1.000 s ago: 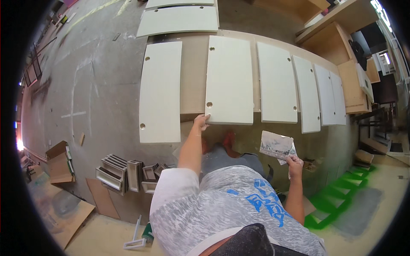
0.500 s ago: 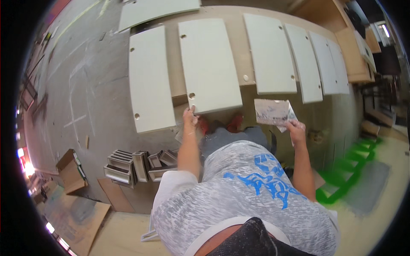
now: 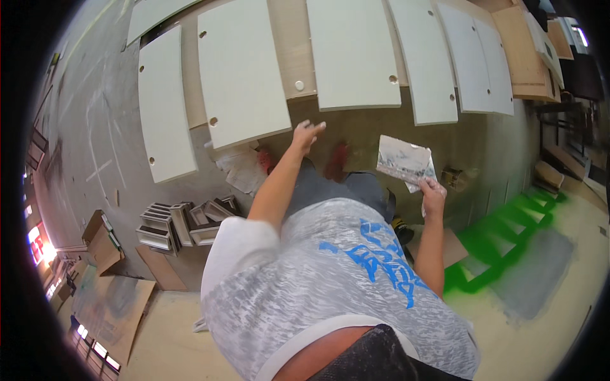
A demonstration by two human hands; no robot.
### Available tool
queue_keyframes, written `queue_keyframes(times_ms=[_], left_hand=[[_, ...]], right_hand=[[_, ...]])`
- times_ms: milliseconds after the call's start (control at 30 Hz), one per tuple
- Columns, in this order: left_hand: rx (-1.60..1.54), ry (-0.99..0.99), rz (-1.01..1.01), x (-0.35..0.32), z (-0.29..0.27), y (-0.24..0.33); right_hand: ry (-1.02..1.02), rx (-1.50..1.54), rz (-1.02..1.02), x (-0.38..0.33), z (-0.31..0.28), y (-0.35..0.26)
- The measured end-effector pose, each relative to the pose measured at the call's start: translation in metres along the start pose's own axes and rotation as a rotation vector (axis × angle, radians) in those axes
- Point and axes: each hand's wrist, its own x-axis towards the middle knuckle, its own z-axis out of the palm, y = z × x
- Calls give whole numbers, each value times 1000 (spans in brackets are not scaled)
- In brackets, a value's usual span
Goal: Applying wood filler to cabinet door surfaces using putty knives.
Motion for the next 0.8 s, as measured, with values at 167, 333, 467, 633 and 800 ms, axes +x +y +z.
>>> queue_keyframes(times_ms=[167,333,467,633,800], left_hand=[[-428,-53,-49,72,32,10],[-536,-3,51,36,59,-2],[-666,-32,76,17,52,-14],[-738,58,118,-5,65,-11],[-573,62,176,-39,67,10]], right_hand=[[-59,69,82,28,-65,30],[-38,30,67,41,-95,43],[-106,43,35,43,-85,41],[-161,-16,56,36,-87,34],[-159,21,35,31,-79,36]])
